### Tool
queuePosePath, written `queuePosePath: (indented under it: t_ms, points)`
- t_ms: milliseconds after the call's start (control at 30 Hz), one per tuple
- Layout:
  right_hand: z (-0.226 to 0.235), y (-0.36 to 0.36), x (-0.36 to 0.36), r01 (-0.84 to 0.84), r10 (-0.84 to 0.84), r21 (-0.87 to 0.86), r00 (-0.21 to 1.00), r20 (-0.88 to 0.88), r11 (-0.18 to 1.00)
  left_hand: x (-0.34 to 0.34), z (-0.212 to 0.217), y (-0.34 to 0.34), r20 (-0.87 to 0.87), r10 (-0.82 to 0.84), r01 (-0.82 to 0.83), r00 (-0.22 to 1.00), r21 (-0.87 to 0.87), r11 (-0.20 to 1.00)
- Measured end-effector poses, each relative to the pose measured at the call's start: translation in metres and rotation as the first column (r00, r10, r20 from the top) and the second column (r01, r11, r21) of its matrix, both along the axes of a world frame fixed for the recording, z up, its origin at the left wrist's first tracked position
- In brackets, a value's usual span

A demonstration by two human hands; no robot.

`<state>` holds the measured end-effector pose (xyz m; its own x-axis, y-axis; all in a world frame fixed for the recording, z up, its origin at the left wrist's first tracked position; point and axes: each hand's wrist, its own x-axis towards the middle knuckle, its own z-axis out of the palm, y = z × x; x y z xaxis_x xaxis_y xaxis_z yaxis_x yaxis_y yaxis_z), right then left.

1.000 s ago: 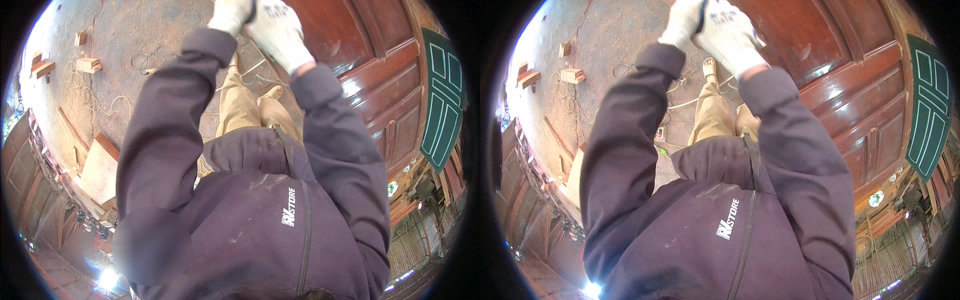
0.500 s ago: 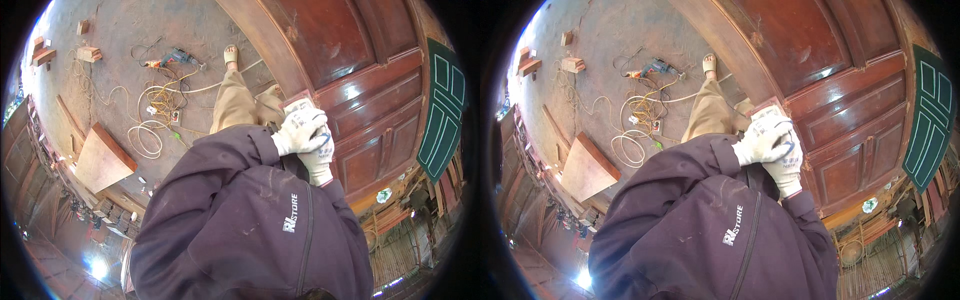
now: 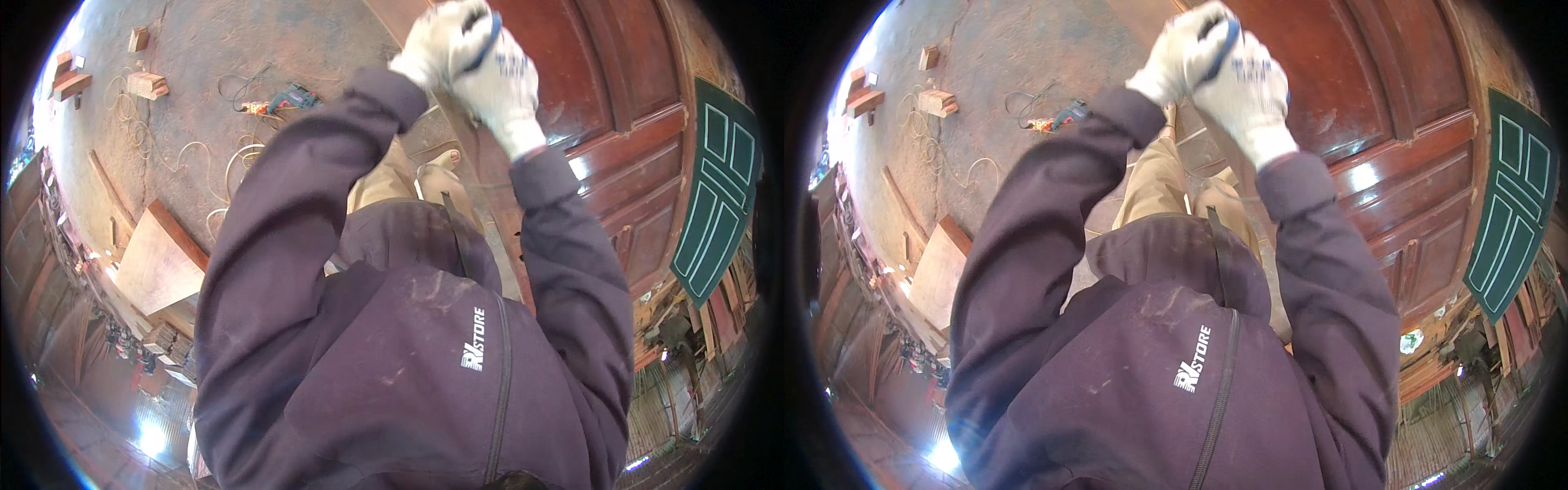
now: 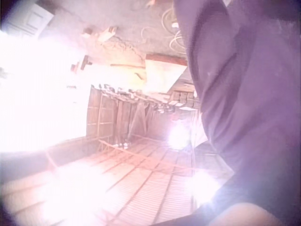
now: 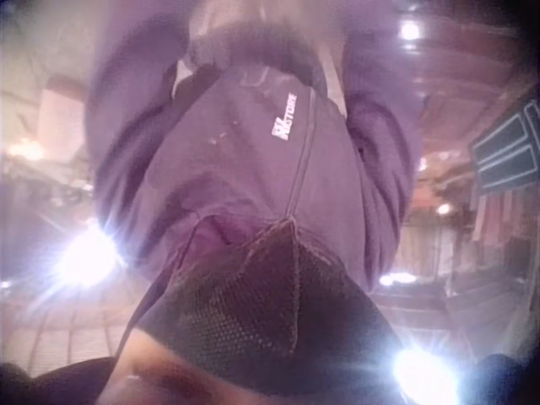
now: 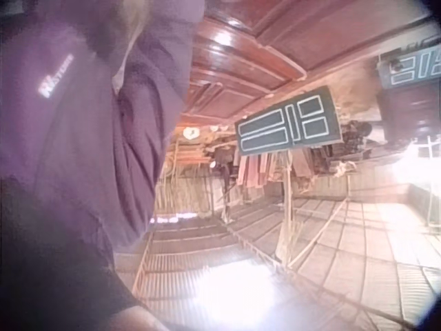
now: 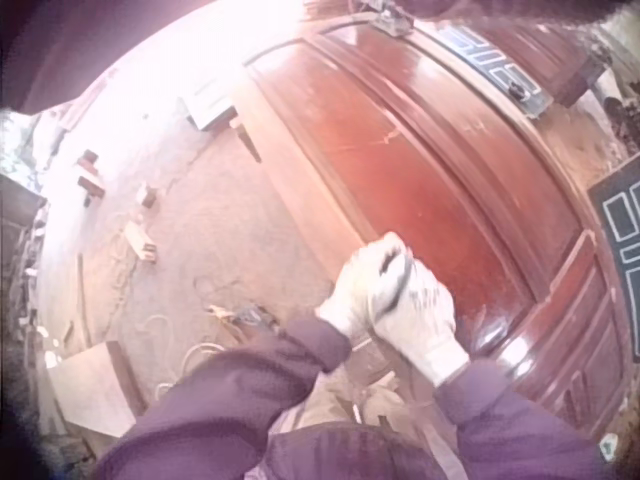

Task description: The person applies a reddish paste to a wooden door using a small tool, then smooths and sands the surface with an electric sander. The door is worked on in sections, with repeated application and sanding.

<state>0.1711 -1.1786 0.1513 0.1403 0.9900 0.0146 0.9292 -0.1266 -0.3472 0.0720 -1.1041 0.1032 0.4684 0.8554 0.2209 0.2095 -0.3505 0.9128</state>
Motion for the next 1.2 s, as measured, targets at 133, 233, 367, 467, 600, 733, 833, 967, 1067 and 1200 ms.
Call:
queuePosePath:
  t_ms: [133, 233, 367, 467, 600, 733, 833, 967, 1067, 1200]
  points:
    - [0.026, 0.028, 0.001, 0.133, -0.142, -0.153, 0.988, -0.053, 0.979, 0.020, 0.019, 0.029, 0.006, 0.012, -0.011, 1.000, -0.130, 0.991]
    - [0.005, -0.023, 0.016, 0.062, -0.061, -0.043, 0.998, 0.014, 0.997, 0.026, 0.019, -0.025, 0.119, -0.039, 0.056, 0.992, -0.145, 0.988]
    - [0.007, -0.131, 0.033, 0.132, -0.142, -0.148, 0.988, -0.062, 0.980, 0.042, 0.009, -0.128, 0.028, -0.089, 0.091, 0.996, -0.098, 0.991]
    - [0.022, -0.203, 0.045, 0.187, -0.201, -0.232, 0.979, -0.035, 0.954, 0.060, 0.018, -0.204, 0.015, -0.153, 0.153, 0.988, -0.173, 0.973]
    - [0.009, -0.311, 0.075, 0.235, -0.243, -0.204, 0.970, -0.014, 0.950, 0.093, 0.015, -0.296, 0.035, -0.172, 0.174, 0.985, -0.112, 0.978]
    - [0.007, -0.386, 0.091, 0.301, -0.351, -0.320, 0.930, -0.110, 0.898, 0.114, 0.008, -0.364, 0.100, -0.168, 0.179, 0.981, -0.117, 0.977]
    - [0.003, -0.383, 0.092, 0.255, -0.266, -0.203, 0.963, -0.031, 0.946, 0.114, 0.009, -0.350, 0.088, -0.183, 0.187, 0.979, -0.041, 0.981]
    - [0.008, -0.292, 0.088, 0.196, -0.203, -0.089, 0.977, -0.066, 0.976, 0.104, 0.006, -0.276, 0.073, -0.148, 0.157, 0.986, -0.142, 0.977]
    - [0.005, -0.217, 0.085, 0.155, -0.157, -0.043, 0.985, -0.071, 0.987, 0.094, 0.010, -0.205, 0.007, -0.157, 0.154, 0.988, -0.237, 0.959]
    - [0.000, -0.170, 0.078, 0.143, -0.137, 0.070, 0.987, -0.084, 0.987, 0.087, 0.003, -0.156, 0.024, -0.106, 0.109, 0.994, -0.185, 0.977]
